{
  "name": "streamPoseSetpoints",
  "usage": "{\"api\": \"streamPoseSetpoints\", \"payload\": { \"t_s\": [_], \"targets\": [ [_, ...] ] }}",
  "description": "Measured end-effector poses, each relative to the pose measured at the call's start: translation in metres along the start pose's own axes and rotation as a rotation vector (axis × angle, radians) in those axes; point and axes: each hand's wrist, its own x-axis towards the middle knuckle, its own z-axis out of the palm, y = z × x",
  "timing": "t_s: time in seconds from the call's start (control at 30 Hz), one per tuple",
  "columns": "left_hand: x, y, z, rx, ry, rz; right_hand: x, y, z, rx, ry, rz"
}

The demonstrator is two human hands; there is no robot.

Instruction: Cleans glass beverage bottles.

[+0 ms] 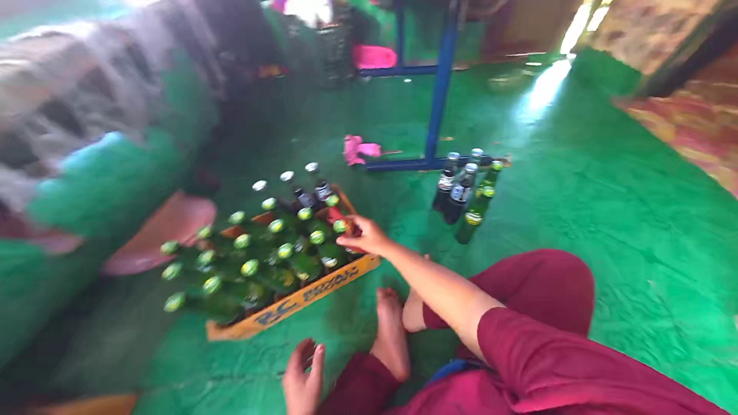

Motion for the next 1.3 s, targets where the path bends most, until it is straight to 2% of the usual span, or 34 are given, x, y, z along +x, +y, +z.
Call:
{"api": "streamPoseSetpoints", "payload": {
  "t_s": [0.17,0.33,0.57,0.63,0.73,0.83,0.97,1.03,1.1,1.17,1.23,1.3],
  "targets": [
    [-0.003,0.000,-0.002,-0.011,0.084,-0.048,0.004,-0.006,0.028,-0.029,0.150,-0.033],
    [-0.002,-0.003,0.000,-0.028,0.094,-0.040,0.001,-0.011,0.023,0.094,0.280,-0.152],
    [-0.001,-0.005,0.001,-0.032,0.095,-0.035,0.000,0.004,0.016,0.082,0.121,-0.083],
    [-0.003,-0.003,0.001,-0.033,0.106,-0.035,-0.002,0.002,0.013,0.124,0.194,-0.030],
    [-0.002,-0.001,0.001,-0.034,0.112,-0.051,0.009,-0.016,0.003,0.194,0.415,-0.045],
    [0.001,0.000,0.002,-0.033,0.105,-0.057,0.040,-0.048,-0.005,0.317,0.643,-0.175],
    [0.003,-0.001,0.003,-0.030,0.079,-0.061,0.090,-0.102,-0.011,0.358,0.689,-0.423],
    [0.004,-0.001,0.004,-0.042,0.080,-0.077,0.116,-0.124,0.004,0.285,0.629,-0.467],
    [0.005,-0.003,0.003,-0.060,0.076,-0.090,0.142,-0.121,0.026,0.027,0.432,-0.425],
    [0.006,-0.005,0.004,-0.069,0.079,-0.100,0.159,-0.100,0.047,-0.321,0.019,-0.247],
    [0.007,-0.006,0.003,-0.079,0.071,-0.125,0.169,-0.079,0.069,-0.464,-0.393,-0.029],
    [0.008,-0.006,0.003,-0.089,0.073,-0.135,0.173,-0.073,0.079,-0.418,-0.560,0.053]
  ]
}}
